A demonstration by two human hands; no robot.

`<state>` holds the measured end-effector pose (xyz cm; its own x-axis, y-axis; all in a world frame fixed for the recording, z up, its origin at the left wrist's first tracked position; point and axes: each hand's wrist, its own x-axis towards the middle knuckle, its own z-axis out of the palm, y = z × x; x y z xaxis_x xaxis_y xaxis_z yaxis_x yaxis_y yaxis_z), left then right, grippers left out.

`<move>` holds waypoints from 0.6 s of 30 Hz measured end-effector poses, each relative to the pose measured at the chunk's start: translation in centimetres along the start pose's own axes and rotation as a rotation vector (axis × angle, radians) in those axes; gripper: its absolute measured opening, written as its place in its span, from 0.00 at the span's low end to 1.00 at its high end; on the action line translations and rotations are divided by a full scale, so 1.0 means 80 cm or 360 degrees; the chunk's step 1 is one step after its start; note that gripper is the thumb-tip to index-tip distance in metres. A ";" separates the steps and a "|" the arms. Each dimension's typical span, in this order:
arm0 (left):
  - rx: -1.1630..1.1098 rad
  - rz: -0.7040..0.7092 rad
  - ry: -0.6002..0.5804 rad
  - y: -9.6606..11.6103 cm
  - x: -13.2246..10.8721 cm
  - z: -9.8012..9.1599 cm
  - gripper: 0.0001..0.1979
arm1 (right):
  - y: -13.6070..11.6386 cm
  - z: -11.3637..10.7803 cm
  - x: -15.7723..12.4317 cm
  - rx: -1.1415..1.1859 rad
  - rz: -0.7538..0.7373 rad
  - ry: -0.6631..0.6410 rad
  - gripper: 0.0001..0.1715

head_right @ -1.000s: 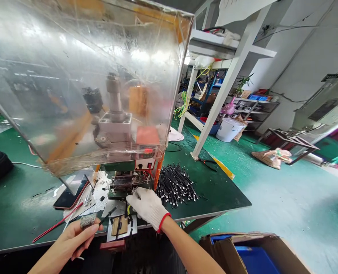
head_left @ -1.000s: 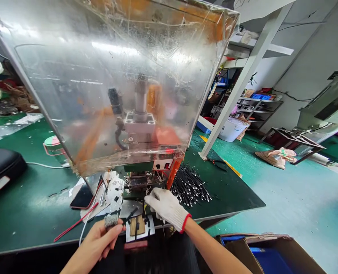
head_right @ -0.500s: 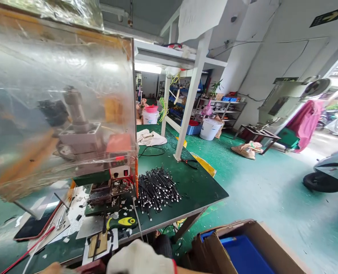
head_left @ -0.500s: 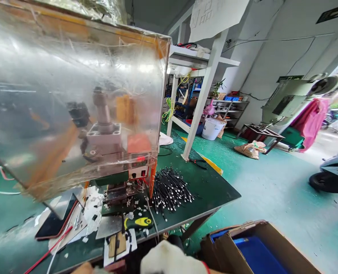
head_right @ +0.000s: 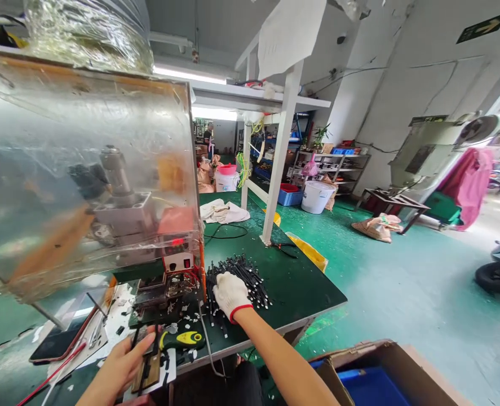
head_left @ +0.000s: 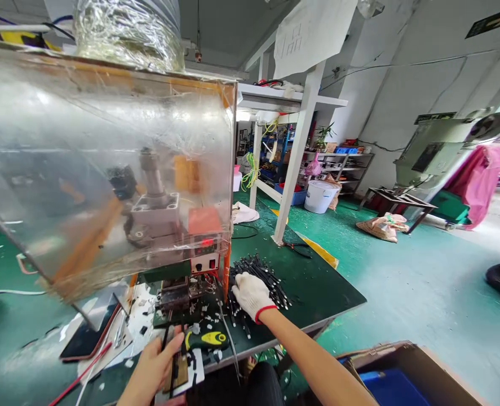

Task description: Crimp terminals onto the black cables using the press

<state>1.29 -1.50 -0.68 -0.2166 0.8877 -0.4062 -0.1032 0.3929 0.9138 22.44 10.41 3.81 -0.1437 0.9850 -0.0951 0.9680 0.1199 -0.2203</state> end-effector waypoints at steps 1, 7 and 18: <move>0.0043 -0.0016 -0.0025 0.003 0.002 0.002 0.34 | -0.001 -0.001 0.007 0.0020 0.0011 -0.0001 0.13; -0.0043 -0.0022 -0.0140 0.018 0.006 -0.013 0.29 | 0.021 -0.024 -0.002 0.0488 0.0132 0.0033 0.14; -0.0403 0.0001 -0.0141 0.006 -0.030 -0.051 0.26 | -0.084 0.046 -0.085 0.1829 0.0150 -0.0741 0.12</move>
<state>-2.20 -4.41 0.66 -0.1321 0.9098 -0.3935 -0.3453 0.3298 0.8786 16.15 2.46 2.36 -0.3699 0.8181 -0.4403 0.2713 -0.3582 -0.8934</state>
